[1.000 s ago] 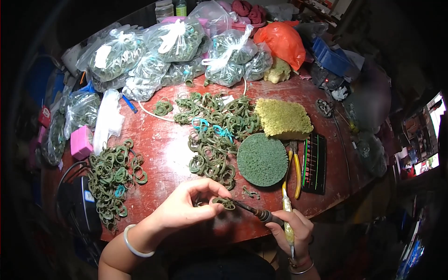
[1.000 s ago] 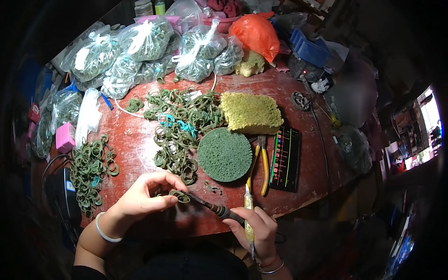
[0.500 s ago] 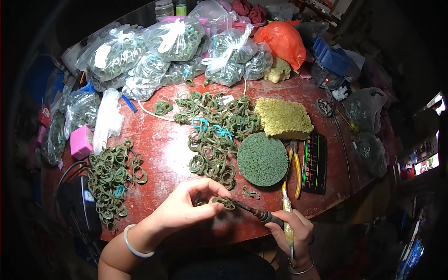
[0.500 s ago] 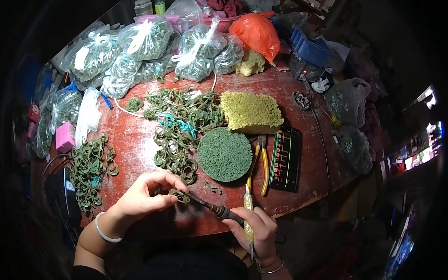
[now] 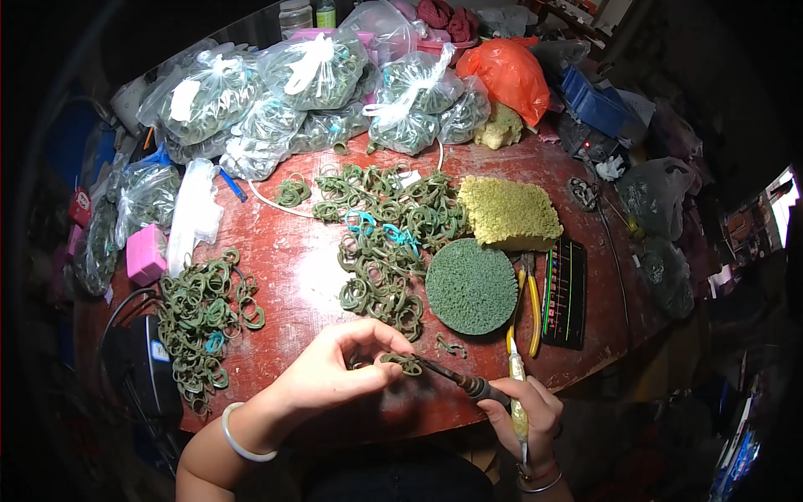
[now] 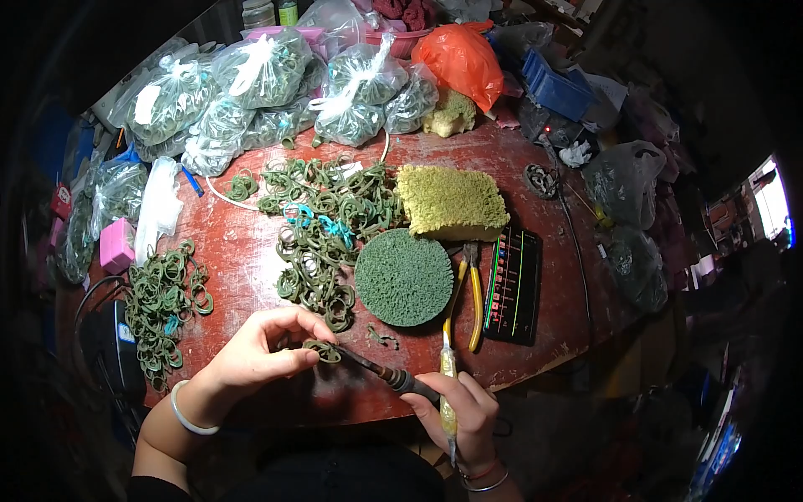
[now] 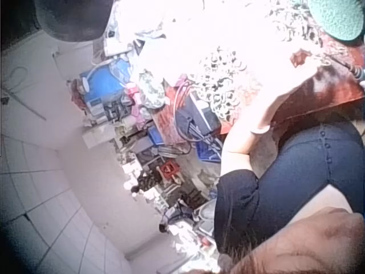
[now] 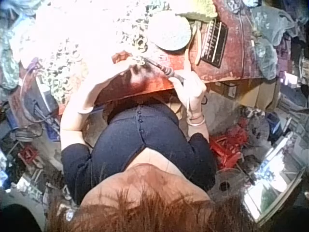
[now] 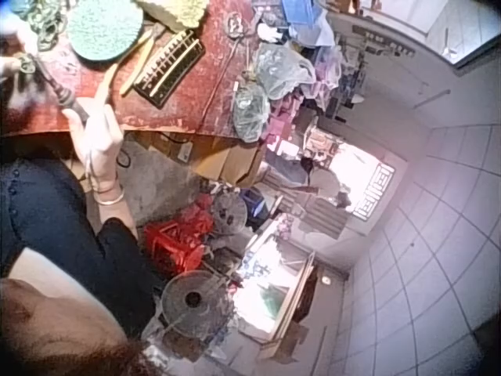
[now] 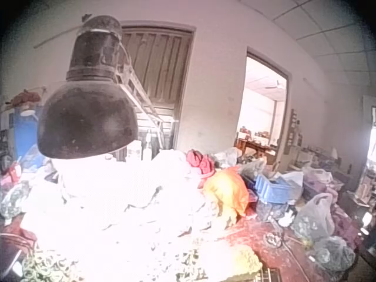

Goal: Assembling small green plastic rings using a soldering iron tool at a workspace.

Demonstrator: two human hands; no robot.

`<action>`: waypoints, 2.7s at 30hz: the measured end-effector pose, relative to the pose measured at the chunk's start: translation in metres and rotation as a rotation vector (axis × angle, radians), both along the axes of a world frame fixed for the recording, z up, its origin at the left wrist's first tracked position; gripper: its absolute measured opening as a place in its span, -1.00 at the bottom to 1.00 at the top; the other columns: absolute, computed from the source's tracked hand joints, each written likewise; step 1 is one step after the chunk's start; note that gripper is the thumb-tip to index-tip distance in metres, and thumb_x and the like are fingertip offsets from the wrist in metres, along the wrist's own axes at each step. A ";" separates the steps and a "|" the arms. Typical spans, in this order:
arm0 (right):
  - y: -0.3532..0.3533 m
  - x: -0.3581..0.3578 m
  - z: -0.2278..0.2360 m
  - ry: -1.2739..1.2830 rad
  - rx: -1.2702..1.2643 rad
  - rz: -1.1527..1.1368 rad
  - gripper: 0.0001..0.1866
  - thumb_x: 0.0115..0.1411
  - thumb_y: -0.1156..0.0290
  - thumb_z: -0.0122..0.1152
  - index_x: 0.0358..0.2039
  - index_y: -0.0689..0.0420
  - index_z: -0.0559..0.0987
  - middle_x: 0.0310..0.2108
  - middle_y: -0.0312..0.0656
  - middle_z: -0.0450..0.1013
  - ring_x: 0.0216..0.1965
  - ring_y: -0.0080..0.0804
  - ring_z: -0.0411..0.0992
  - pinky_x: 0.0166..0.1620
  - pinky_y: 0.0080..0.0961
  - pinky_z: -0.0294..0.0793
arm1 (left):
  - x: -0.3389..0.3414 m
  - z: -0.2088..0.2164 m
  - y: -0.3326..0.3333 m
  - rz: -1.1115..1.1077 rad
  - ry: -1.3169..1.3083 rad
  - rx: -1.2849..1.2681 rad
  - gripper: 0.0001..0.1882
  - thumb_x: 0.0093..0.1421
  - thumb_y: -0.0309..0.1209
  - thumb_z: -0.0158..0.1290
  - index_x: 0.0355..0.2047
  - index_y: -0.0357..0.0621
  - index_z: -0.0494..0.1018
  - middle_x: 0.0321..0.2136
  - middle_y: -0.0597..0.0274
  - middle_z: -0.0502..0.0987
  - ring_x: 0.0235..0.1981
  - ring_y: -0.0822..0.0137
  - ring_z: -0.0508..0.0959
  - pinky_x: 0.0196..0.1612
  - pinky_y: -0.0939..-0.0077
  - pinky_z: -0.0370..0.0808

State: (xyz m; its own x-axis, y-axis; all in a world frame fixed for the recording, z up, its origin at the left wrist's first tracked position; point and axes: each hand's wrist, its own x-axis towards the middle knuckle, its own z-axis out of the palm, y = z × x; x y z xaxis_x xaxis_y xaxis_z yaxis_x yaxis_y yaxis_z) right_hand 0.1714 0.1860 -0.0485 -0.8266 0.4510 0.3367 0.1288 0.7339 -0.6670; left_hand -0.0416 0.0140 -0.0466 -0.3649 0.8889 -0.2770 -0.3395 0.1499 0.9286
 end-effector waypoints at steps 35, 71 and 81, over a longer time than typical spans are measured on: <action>-0.001 0.001 0.001 -0.009 0.007 -0.005 -0.73 -0.05 0.42 0.45 -0.35 0.20 0.57 -0.51 -0.19 0.50 -0.55 -0.32 0.44 -0.49 -0.49 0.43 | 0.001 -0.001 0.001 0.018 -0.024 0.028 -0.78 0.09 -0.53 0.14 -0.21 -0.18 0.51 -0.41 0.45 0.47 -0.56 0.68 0.33 -0.52 0.76 0.25; 0.002 0.005 -0.004 0.100 -0.065 -0.085 -0.73 -0.04 0.42 0.45 -0.35 0.21 0.56 -0.48 -0.14 0.50 -0.51 -0.24 0.47 -0.40 -0.46 0.46 | 0.000 0.005 0.002 0.029 -0.053 -0.017 -0.77 0.12 -0.54 0.11 -0.17 -0.24 0.49 -0.47 0.41 0.45 -0.58 0.65 0.34 -0.52 0.76 0.27; 0.059 -0.041 0.017 -0.052 0.417 -0.381 -0.74 0.09 0.59 0.25 -0.17 0.25 0.50 -0.40 -0.02 0.44 -0.40 -0.03 0.45 -0.33 -0.29 0.43 | -0.004 -0.001 -0.002 0.049 -0.180 0.028 -0.68 0.19 -0.34 0.18 -0.08 -0.17 0.46 -0.40 0.42 0.50 -0.46 0.65 0.41 -0.42 0.75 0.36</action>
